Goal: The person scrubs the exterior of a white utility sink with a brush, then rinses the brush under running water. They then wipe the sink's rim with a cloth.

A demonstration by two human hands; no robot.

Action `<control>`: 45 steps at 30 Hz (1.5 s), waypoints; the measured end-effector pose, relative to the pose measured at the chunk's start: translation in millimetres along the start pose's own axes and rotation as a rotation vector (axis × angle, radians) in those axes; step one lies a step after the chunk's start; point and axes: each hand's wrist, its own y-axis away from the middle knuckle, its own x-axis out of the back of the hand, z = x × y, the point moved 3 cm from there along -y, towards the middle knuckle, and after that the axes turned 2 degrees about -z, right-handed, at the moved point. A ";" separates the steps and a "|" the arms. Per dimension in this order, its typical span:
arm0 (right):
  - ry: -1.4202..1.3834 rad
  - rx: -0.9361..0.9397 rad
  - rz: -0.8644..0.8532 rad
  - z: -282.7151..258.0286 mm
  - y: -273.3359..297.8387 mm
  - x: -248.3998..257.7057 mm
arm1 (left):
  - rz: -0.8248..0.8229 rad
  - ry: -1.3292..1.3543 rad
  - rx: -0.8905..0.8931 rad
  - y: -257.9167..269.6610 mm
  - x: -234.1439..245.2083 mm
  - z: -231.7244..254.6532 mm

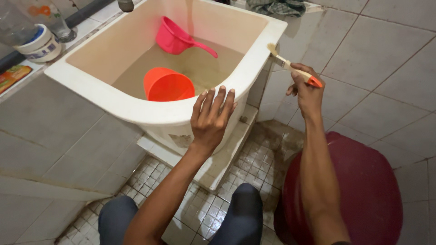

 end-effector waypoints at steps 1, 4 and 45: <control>-0.010 0.006 -0.004 -1.5 3.0 -1.1 | 0.005 0.001 -0.002 0.0 0.0 0.0; -0.026 0.020 -0.016 -6.3 12.3 -4.2 | 0.011 0.004 -0.005 -0.1 0.2 0.2; -0.453 -0.129 0.093 36.4 19.0 12.5 | 0.021 0.016 0.002 1.1 0.7 -0.3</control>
